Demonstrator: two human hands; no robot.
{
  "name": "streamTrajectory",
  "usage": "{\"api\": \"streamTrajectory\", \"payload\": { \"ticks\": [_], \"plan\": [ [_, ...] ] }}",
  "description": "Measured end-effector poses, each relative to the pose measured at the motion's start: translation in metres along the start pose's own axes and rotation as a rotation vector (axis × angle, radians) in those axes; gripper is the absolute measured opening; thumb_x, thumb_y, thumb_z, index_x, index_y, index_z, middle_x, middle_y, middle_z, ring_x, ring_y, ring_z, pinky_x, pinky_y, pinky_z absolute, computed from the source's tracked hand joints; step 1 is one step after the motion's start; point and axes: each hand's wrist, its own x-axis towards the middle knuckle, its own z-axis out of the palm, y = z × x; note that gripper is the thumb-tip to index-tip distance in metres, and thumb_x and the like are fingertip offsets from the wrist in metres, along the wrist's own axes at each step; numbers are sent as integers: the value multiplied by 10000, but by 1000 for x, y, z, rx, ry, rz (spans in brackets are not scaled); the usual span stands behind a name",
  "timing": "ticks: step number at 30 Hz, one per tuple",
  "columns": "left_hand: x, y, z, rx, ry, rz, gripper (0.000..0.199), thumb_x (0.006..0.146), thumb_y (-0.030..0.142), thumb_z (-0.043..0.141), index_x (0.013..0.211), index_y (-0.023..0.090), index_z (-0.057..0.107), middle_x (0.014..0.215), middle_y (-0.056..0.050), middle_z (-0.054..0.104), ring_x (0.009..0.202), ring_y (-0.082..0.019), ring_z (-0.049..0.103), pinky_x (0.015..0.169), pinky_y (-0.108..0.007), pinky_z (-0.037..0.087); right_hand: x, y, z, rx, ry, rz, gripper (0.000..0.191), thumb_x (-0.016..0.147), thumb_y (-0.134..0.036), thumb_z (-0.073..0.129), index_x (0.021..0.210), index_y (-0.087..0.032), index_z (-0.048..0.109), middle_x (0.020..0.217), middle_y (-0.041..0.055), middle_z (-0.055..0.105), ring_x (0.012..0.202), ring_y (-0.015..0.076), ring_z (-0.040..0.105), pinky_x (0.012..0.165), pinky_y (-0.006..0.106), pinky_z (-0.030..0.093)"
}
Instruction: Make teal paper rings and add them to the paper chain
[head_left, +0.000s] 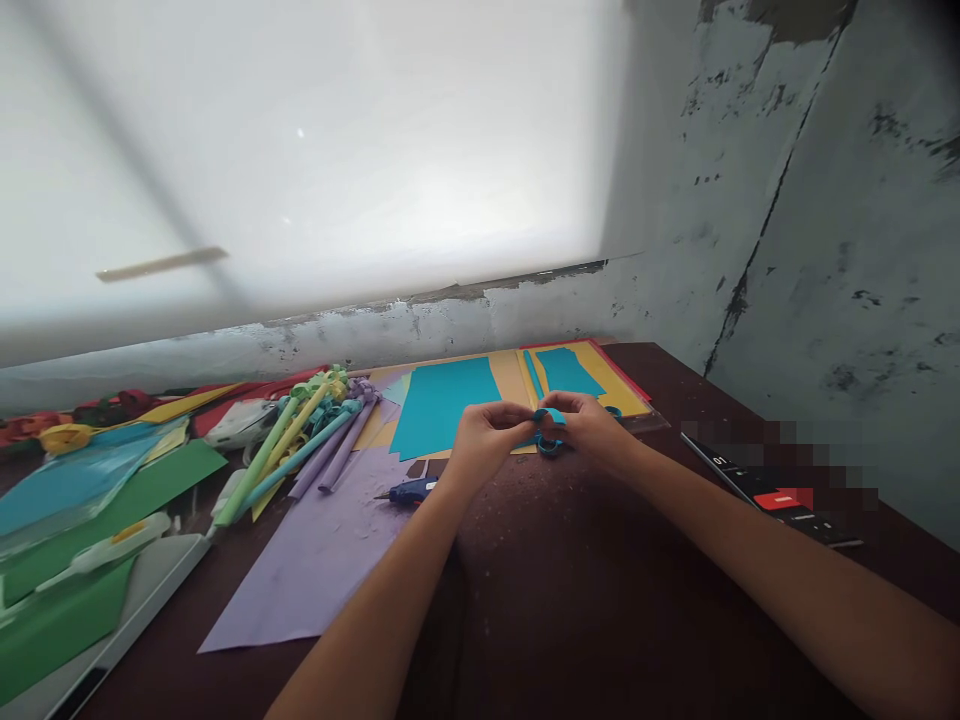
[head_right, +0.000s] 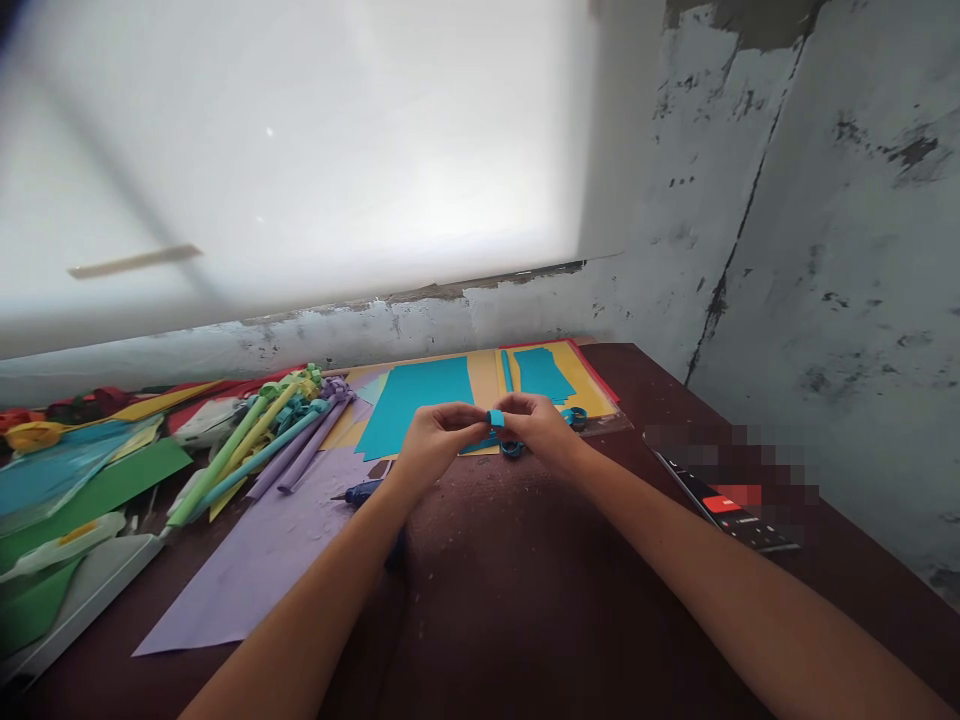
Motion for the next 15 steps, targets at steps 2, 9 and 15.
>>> {"api": "streamTrajectory", "payload": {
  "ticks": [2,9,15],
  "plan": [
    [1,-1,-1,27,22,-19,153,670,257,814,784,156,802,792,-71,791,774,-222,737,717,-297,563,0,0,-1,-65,-27,-14,206,636,-310,796,747,-180,682,703,-11,625,649,132,551,651,295,450],
    [1,2,-5,158,-11,-3,112,693,228,762,774,160,798,772,-64,778,753,-210,719,666,-279,522,-1,1,2,-163,2,-96,139,669,-294,725,728,-191,652,661,-20,606,637,140,537,634,295,430],
    [1,-2,-1,111,24,79,135,700,242,762,808,164,787,813,-75,783,791,-227,732,723,-308,545,0,1,0,-127,1,-62,123,655,-279,710,699,-192,635,638,-24,584,613,131,516,617,291,420]
  ]
}}
